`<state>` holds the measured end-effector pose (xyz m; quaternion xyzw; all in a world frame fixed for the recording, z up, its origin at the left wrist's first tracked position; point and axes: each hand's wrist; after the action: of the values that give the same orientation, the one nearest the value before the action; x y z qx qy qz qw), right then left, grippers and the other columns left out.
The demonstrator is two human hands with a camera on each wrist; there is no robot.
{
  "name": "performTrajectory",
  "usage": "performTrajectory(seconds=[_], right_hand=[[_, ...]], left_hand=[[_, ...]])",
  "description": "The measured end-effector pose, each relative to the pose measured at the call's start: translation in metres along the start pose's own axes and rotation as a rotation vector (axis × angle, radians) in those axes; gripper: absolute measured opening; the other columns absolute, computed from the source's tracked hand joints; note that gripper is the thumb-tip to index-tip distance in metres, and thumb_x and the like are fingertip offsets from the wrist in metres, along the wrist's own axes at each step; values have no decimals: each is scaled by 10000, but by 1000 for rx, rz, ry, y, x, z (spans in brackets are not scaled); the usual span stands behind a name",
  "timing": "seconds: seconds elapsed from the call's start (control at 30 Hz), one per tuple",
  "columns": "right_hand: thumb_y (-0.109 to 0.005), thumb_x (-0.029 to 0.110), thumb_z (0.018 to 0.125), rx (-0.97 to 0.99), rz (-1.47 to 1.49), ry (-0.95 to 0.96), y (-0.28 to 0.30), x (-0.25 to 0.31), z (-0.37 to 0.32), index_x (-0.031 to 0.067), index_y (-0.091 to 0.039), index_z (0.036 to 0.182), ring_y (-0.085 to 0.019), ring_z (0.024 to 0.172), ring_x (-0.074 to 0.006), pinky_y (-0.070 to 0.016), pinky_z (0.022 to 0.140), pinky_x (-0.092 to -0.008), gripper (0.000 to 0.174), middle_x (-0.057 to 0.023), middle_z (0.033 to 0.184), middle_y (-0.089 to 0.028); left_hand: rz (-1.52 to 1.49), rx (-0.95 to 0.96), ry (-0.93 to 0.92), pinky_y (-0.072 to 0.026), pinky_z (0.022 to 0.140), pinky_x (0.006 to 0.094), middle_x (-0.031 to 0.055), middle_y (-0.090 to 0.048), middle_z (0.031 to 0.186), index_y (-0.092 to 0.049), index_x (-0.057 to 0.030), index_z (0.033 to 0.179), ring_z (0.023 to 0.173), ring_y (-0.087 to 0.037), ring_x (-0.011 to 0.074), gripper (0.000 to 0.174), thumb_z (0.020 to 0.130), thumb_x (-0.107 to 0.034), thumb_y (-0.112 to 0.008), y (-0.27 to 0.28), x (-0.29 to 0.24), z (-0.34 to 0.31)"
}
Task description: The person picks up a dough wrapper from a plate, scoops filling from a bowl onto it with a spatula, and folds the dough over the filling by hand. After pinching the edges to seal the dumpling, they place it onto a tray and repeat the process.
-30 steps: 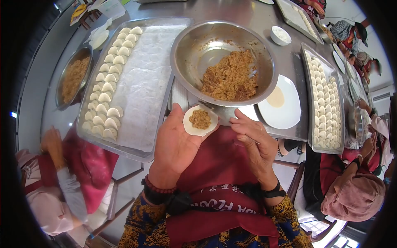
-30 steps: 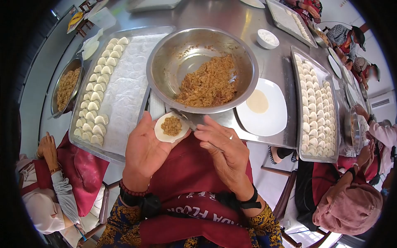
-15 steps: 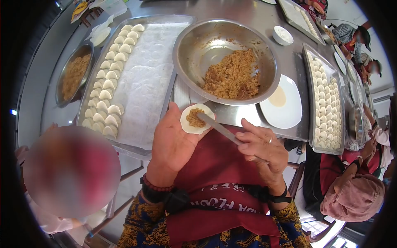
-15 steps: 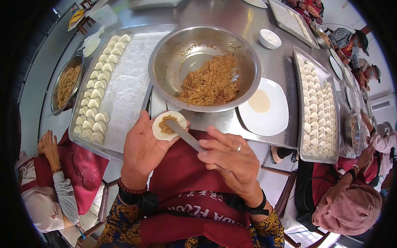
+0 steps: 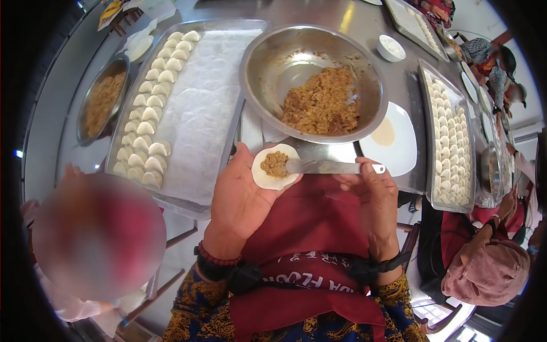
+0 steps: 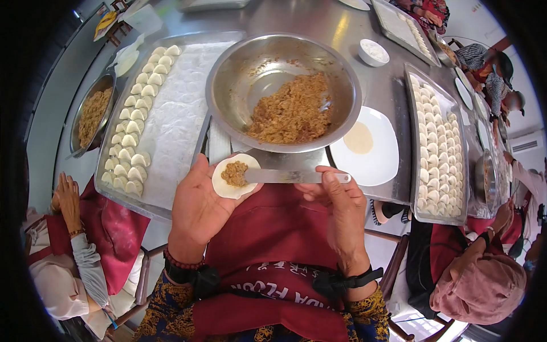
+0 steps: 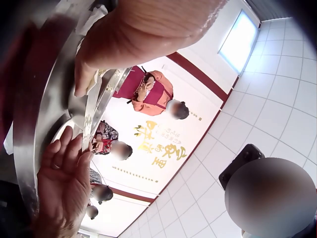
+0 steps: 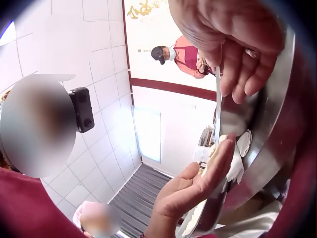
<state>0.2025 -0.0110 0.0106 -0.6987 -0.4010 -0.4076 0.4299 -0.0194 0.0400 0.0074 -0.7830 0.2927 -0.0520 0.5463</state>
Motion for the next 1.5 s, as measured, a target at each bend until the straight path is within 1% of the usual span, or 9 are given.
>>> performTrajectory(seconds=[0.4, 0.5, 0.6, 0.7, 0.83, 0.97, 1.3, 1.4, 1.5], right_hand=[[-556, 249, 1007, -6, 31, 3, -5, -1, 1, -2, -590, 1181, -717, 876, -214, -542, 785, -263, 307, -146, 908, -730], [-561, 239, 1004, -43, 60, 158, 5, 9, 2, -4, -604, 1170, -709, 892, -207, -532, 816, -265, 298, -149, 923, -726], [-597, 134, 975, -183, -191, 482, 5, 15, 5, -7, -658, 1123, -678, 985, -196, -518, 890, -290, 213, -144, 986, -720], [-659, 56, 916, -125, -533, 703, -1, 12, 17, 35, -704, 1063, -661, 1058, -206, -515, 902, -290, 155, -94, 1003, -728], [-755, 36, 798, -106, -998, 934, -13, 12, 37, 114, -727, 973, -644, 1131, -278, -480, 895, -346, 193, -30, 959, -739], [-764, 52, 775, -73, -1116, 1015, -18, 8, 53, 110, -713, 955, -630, 1154, -296, -463, 897, -367, 196, -27, 923, -738], [-766, 58, 778, -213, -1003, 863, -2, -2, 7, 83, -689, 985, -535, 1282, -313, -440, 978, -400, 223, -99, 1151, -691], [-770, 70, 771, 128, -809, 702, -3, -8, -10, 80, -700, 979, -507, 1315, -298, -425, 1006, -381, 220, -94, 1133, -702], [-761, 61, 781, 232, -711, 679, -2, -17, -12, 87, -709, 960, -499, 1325, -299, -415, 1011, -375, 188, -89, 1142, -702]], left_hand=[[-2, 4, -8, -285, 1130, 605, 277, -449, 1393, -326, 123, 1374, 1330, -412, 429, 632, 1063, -423, -258, 3, 6, 0], [18, -8, -16, -296, 1126, 603, 296, -441, 1391, -318, 134, 1370, 1325, -405, 462, 640, 1062, -425, -261, 6, 5, 1], [42, -31, -6, -313, 1121, 596, 309, -436, 1390, -311, 141, 1370, 1322, -406, 473, 645, 1061, -424, -267, 5, 8, 0], [66, -49, 17, -326, 1118, 587, 315, -439, 1385, -314, 144, 1367, 1318, -412, 473, 647, 1060, -425, -279, 2, 13, -2], [71, -26, 67, -330, 1121, 576, 318, -454, 1372, -345, 147, 1348, 1311, -417, 481, 647, 1056, -428, -299, 6, 19, -4], [49, -6, 91, -330, 1124, 571, 319, -456, 1370, -366, 148, 1334, 1307, -420, 484, 648, 1054, -433, -306, 5, 22, -6], [41, 42, 141, -321, 1127, 584, 320, -462, 1364, -368, 159, 1324, 1311, -413, 488, 673, 1051, -452, -287, 4, 24, -9], [43, 63, 173, -324, 1122, 592, 305, -464, 1372, -363, 147, 1334, 1317, -425, 456, 676, 1053, -459, -266, 3, 27, -8], [15, 61, 195, -330, 1114, 599, 285, -470, 1378, -369, 130, 1338, 1316, -443, 419, 669, 1053, -464, -256, 0, 30, -10]])
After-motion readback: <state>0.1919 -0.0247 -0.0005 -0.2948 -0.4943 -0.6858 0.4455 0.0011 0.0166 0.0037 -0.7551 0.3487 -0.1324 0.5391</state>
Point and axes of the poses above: each hand's wrist, its own z-axis towards the middle knuckle, its own y-axis out of the back of the hand, x = y × z
